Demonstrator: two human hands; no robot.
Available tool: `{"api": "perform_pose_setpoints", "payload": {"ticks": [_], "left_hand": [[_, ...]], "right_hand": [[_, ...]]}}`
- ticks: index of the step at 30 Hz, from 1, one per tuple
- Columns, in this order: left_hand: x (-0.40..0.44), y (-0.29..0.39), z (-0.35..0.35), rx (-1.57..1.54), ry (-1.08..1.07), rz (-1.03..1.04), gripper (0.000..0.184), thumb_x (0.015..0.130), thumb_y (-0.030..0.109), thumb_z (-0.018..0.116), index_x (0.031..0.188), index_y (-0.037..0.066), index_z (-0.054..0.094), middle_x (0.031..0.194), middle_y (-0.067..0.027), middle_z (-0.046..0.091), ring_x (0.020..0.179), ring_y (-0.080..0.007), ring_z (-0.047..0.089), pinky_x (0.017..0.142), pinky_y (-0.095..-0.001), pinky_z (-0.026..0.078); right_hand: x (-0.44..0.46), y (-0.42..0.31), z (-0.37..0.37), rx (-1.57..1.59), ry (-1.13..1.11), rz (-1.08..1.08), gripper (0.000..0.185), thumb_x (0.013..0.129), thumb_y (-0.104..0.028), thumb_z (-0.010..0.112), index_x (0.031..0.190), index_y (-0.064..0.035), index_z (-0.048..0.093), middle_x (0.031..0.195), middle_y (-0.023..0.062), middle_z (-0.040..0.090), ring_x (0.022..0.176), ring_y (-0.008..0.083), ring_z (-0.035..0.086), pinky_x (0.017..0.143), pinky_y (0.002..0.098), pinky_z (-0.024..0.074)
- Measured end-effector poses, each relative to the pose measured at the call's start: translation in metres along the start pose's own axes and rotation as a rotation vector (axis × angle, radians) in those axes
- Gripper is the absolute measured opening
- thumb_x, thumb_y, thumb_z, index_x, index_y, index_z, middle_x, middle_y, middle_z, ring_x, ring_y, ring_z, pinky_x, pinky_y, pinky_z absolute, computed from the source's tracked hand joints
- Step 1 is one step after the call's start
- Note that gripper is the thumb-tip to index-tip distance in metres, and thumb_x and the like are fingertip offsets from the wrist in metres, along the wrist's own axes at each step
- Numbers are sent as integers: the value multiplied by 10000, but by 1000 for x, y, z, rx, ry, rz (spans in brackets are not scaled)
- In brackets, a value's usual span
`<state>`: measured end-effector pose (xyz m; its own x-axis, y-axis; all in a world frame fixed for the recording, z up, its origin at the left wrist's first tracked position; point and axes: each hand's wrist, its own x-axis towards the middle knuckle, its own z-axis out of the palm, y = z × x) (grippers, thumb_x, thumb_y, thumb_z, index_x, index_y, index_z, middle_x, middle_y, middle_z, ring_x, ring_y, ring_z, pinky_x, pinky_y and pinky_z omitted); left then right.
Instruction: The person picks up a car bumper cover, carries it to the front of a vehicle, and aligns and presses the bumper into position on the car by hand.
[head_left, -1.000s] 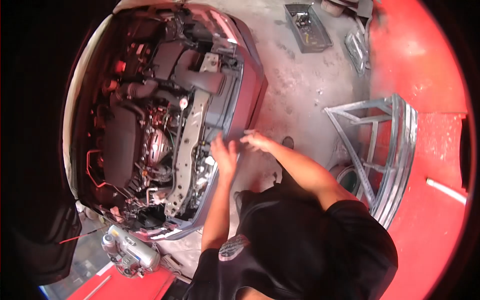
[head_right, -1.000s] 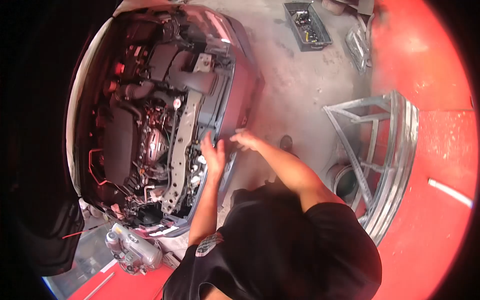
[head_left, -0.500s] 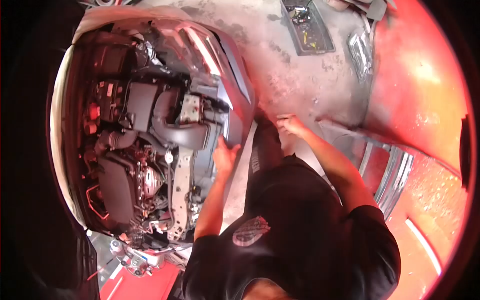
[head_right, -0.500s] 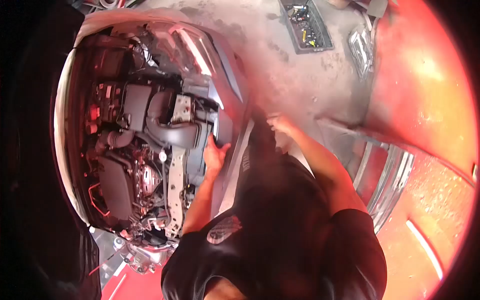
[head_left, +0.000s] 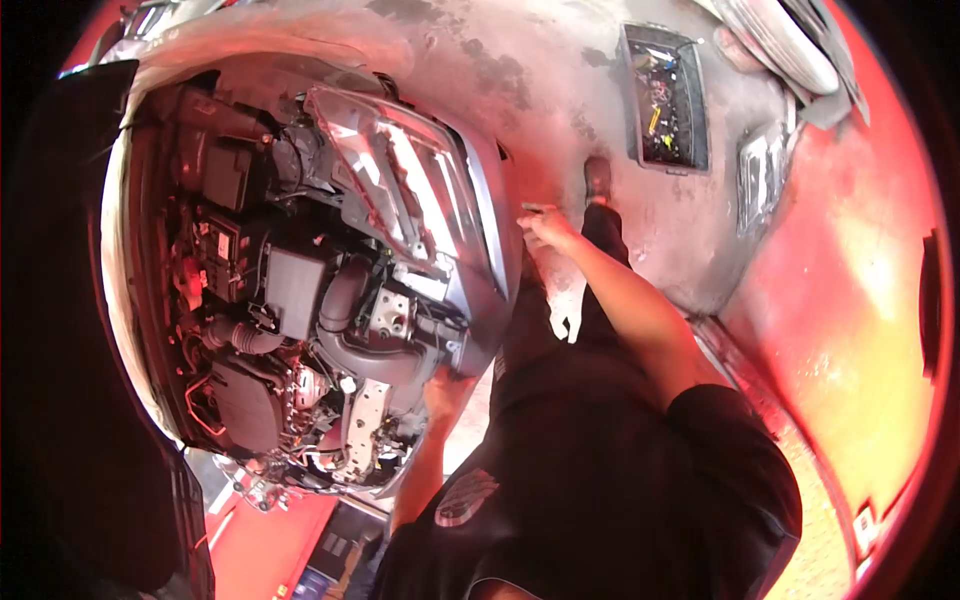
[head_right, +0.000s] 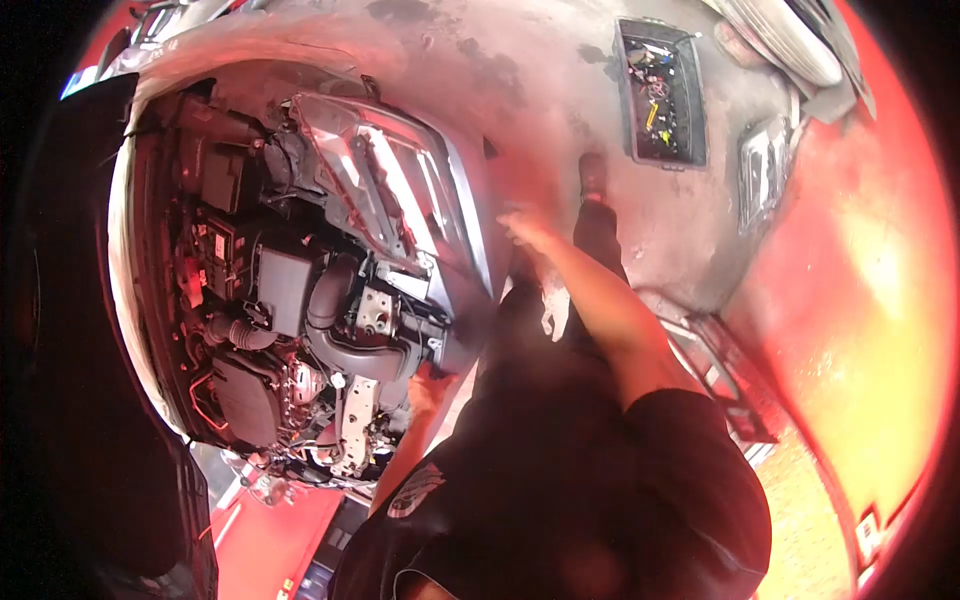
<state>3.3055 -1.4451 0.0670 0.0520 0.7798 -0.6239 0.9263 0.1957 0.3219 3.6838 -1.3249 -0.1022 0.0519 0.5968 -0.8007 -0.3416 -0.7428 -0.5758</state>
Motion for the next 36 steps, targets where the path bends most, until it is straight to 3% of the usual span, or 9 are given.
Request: {"api": "perform_pose_setpoints", "payload": {"ticks": [4,9,12,15,16,23,30,32,36], "left_hand": [[-6,-4,7,81,-45,-65,409,774,416,763,980,68,707,825,-218,705,806,-443,687,720,-507,546],[-4,84,25,173,317,-461,555,856,466,717,1198,38,630,1087,-275,641,1040,-455,606,892,-531,487],[27,173,26,84,451,-414,517,916,299,688,1308,-4,538,1232,-274,564,1150,-446,532,986,-542,428],[77,274,33,-91,437,-226,523,903,129,729,1349,-25,503,1248,-254,577,1164,-432,567,1010,-485,457],[94,270,66,-568,439,-144,500,910,141,733,1329,-38,524,1250,-253,594,1171,-429,571,1035,-468,449],[205,360,71,-1145,128,-393,522,938,280,711,1339,-24,573,1188,-232,665,1105,-405,635,969,-443,511],[273,479,31,-975,-388,59,554,905,357,725,1310,-4,613,1211,-227,680,1158,-367,646,985,-427,505],[300,517,103,-933,-110,315,503,868,324,765,1243,12,644,1073,-201,714,1086,-338,677,927,-429,519],[367,577,153,-961,-164,341,363,835,258,792,1067,12,660,853,-128,663,868,-251,650,774,-393,502]], "right_hand": [[63,-52,-14,-203,-126,160,692,902,-233,712,1528,-119,440,1277,138,651,977,274,667,792,443,559],[100,-147,-7,-228,-355,165,862,850,-401,748,1566,-128,351,1597,147,339,1404,367,408,993,599,484],[148,-129,-10,-168,-348,293,805,864,-291,738,1572,-266,356,1511,115,474,1344,377,460,1072,699,355],[154,-140,-14,-419,-370,239,875,862,-313,743,1596,-149,297,1492,122,496,1312,354,505,1058,528,447],[150,-158,-15,-466,-384,193,916,848,-308,756,1594,-89,273,1459,128,525,1264,327,550,1029,481,472],[183,-226,-26,-1088,-598,-270,825,866,-258,742,1547,0,353,1286,156,657,1166,225,620,950,358,526],[195,-334,-103,-1380,-702,-346,558,797,-228,745,1302,-21,627,1032,222,717,938,327,708,842,401,543],[212,-349,-130,-1508,-808,-277,553,795,-239,746,1292,-20,638,1025,220,724,947,337,710,843,397,545],[268,-376,-127,-1584,-1031,-150,534,791,-235,744,1265,-6,657,1025,224,729,967,328,717,853,387,545]]}}
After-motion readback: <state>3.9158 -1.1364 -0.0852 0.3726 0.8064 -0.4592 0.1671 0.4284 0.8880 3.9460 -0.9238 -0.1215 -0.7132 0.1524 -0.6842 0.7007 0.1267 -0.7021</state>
